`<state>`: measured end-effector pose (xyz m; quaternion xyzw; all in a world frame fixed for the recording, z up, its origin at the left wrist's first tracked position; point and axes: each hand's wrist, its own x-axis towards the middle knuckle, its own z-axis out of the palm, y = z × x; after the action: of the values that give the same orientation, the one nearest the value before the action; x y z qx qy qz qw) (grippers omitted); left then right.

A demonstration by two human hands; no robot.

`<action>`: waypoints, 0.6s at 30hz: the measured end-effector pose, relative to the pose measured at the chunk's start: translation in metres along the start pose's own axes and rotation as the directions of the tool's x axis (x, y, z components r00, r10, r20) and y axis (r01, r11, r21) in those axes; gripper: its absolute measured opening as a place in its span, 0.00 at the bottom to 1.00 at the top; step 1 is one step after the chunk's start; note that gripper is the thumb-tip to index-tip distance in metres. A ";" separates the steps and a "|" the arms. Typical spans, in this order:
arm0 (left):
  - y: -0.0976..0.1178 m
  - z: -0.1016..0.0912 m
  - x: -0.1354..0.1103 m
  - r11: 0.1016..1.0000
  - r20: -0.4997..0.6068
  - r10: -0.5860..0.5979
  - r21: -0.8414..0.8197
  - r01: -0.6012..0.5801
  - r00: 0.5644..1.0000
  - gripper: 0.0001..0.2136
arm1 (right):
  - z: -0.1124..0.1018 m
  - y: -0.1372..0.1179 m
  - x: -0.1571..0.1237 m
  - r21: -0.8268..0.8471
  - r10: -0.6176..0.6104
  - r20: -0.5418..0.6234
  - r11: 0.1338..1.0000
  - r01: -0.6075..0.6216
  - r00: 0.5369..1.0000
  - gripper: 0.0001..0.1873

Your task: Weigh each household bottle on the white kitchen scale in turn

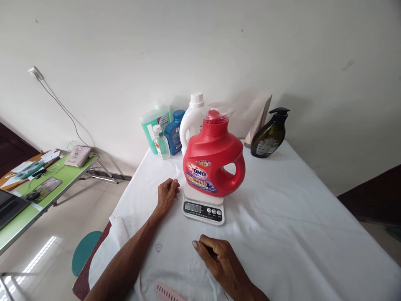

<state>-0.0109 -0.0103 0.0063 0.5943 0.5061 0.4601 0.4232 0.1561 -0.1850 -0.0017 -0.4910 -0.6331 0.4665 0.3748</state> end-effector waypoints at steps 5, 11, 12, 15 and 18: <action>0.000 0.000 0.002 0.997 -0.039 -0.033 -0.066 0.030 0.999 0.23 | 0.000 0.000 0.002 -0.002 -0.010 -0.008 1.000 0.010 1.000 0.28; 0.006 -0.001 0.006 0.992 -0.049 -0.073 -0.109 0.067 0.996 0.23 | -0.001 -0.003 0.006 -0.084 -0.070 -0.036 0.994 0.067 0.997 0.27; 0.008 -0.001 0.007 0.989 -0.041 -0.093 -0.118 0.088 0.995 0.24 | -0.001 -0.003 0.006 -0.090 -0.078 -0.041 0.993 0.074 0.996 0.27; 0.017 -0.006 0.010 0.960 -0.019 -0.218 -0.187 0.210 0.976 0.25 | 0.000 -0.003 0.005 -0.090 -0.098 -0.048 0.992 0.093 0.994 0.27; 0.036 -0.014 0.006 0.932 -0.077 -0.268 -0.275 0.238 0.960 0.26 | 0.000 -0.003 0.003 -0.088 -0.120 -0.052 0.989 0.116 0.991 0.27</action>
<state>-0.0167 -0.0082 0.0447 0.4355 0.5363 0.4975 0.5246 0.1545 -0.1822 0.0007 -0.4812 -0.6693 0.4021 0.3984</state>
